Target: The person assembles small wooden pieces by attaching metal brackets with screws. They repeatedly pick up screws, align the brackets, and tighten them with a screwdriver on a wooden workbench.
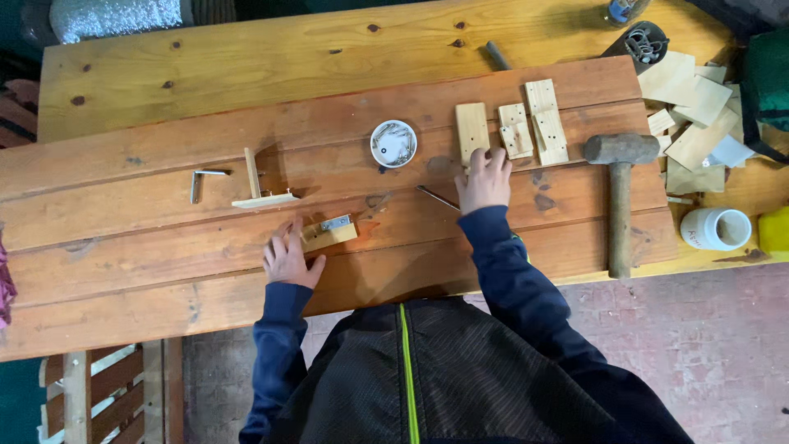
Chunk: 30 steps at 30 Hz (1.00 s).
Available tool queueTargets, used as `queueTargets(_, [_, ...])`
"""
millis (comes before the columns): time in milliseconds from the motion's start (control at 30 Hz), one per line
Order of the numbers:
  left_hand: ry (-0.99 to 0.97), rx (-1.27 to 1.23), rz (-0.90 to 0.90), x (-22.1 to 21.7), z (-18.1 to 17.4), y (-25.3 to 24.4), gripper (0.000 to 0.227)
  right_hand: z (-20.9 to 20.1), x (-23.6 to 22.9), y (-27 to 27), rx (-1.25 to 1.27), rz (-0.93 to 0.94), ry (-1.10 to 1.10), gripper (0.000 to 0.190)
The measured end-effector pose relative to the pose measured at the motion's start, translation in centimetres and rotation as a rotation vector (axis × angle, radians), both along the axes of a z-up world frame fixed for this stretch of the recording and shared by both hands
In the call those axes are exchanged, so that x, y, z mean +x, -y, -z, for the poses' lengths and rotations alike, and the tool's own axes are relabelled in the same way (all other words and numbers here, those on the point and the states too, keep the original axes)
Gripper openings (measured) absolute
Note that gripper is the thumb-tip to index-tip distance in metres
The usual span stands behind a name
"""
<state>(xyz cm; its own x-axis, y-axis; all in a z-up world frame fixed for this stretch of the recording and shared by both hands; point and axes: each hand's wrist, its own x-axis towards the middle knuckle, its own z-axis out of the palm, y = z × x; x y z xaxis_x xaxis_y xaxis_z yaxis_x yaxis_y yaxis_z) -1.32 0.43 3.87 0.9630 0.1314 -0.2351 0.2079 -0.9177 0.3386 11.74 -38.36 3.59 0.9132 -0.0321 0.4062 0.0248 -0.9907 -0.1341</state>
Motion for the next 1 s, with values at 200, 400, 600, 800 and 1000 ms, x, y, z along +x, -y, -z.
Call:
queueTargets(200, [0.4, -0.301, -0.047, -2.9, 4.3, 0.1, 0.046, -6.3, -7.8, 0.7, 0.304, -0.237, 0.047, 0.035])
queueTargets(400, [-0.109, -0.672, 0.107, -3.7, 0.8, 7.8, 0.069, -2.6, -10.0, -0.8, -0.047, -0.833, 0.043, 0.029])
queueTargets(600, [-0.158, -0.855, -0.041, -1.8, 4.4, 8.6, 0.058, 1.2, -8.8, -1.4, -0.001, -0.839, -0.035, 0.018])
queueTargets(800, [-0.139, -0.786, -0.071, -1.5, 2.8, 9.0, 0.049, 3.7, -6.5, -2.0, -0.016, -0.894, -0.121, 0.019])
queueTargets(1000, [0.127, -0.558, -0.041, -1.8, 4.0, 6.9, 0.025, -3.2, -6.1, -4.3, 0.05, -0.83, -0.169, 0.061])
